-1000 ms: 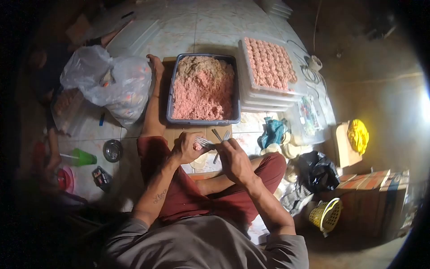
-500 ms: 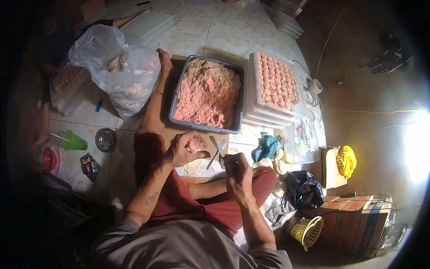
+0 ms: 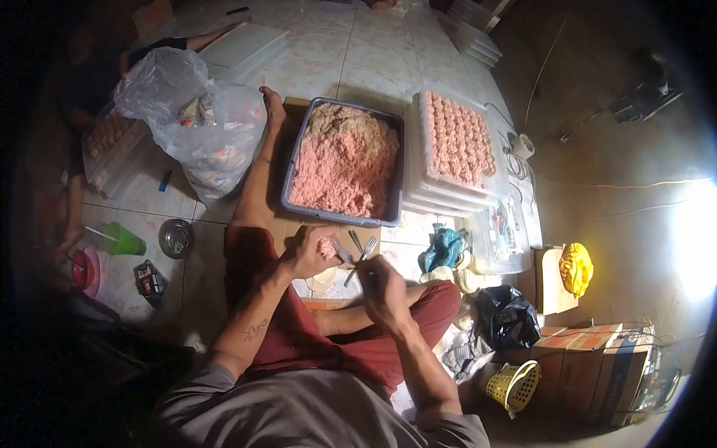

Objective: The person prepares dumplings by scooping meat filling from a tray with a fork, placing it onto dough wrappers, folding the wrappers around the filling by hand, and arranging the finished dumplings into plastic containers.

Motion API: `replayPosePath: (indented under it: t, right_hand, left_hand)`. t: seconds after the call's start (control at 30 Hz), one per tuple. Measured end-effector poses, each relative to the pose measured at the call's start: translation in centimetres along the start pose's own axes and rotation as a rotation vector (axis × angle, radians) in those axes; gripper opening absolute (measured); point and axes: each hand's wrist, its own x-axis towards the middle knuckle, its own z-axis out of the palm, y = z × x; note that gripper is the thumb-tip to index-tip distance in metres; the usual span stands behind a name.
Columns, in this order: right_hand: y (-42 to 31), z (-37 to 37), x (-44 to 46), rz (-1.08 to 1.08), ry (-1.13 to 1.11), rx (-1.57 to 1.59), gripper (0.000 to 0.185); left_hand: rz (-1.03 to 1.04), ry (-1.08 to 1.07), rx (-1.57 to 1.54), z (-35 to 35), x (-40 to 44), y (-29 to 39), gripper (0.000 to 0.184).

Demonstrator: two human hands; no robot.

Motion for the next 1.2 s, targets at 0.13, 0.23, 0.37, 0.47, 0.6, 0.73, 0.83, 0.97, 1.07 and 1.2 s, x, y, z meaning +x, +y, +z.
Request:
replayPosePath:
  t: [0.13, 0.23, 0.37, 0.47, 0.6, 0.73, 0.83, 0.97, 1.07, 1.2]
  right_hand:
    - [-0.9, -0.8, 0.3, -0.029, 0.02, -0.051, 0.011]
    - [-1.7, -1.0, -0.2, 0.081, 0.106, 0.018, 0.011]
    - [-0.4, -0.6, 0.2, -0.127, -0.04, -0.217, 0.01]
    - [-0.8, -1.0, -0.2, 0.048, 0.029, -0.068, 0.008]
    - [-1.3, -1.0, -0.3, 0.023, 0.031, -0.019, 0.007]
    - [-1.2, -0.8, -0.5, -0.089, -0.05, -0.149, 0.005]
    - [-1.9, -1.6, -0.2, -0.044, -0.007, -0.13, 0.004]
    - [-1.7, -0.6, -0.6, -0.115, 0.023, -0.151, 0.004]
    - [-1.0, -1.1, -0.8, -0.184, 0.069, -0.211, 0.003]
    - [-1.4, -1.7, -1.0, -0.058, 0.072, -0.134, 0.005]
  left_hand:
    - [-0.401, -0.253, -0.193, -0.3, 0.6, 0.6, 0.043]
    - [-0.388, -0.351, -0.345, -2.4, 1.7, 2.2, 0.042]
    - [-0.372, -0.288, -0.125, 0.3, -0.7, 0.0, 0.04]
    - [-0.454, -0.333, -0.088, -0.3, 0.4, 1.0, 0.041]
    - [-0.368, -0.381, -0.441, -2.8, 3.1, 3.1, 0.044]
    - [-0.168, -0.211, -0.224, -0.4, 0.1, 0.7, 0.034]
    - [-0.335, -0.413, -0.018, -1.5, 1.7, 1.9, 0.026]
    - [-0.506, -0.521, 0.127, -1.3, 2.2, 2.7, 0.024]
    - [-0.402, -0.327, 0.165, -0.8, 1.8, 1.9, 0.029]
    - [-0.315, -0.437, -0.227, -2.6, 2.1, 2.0, 0.034]
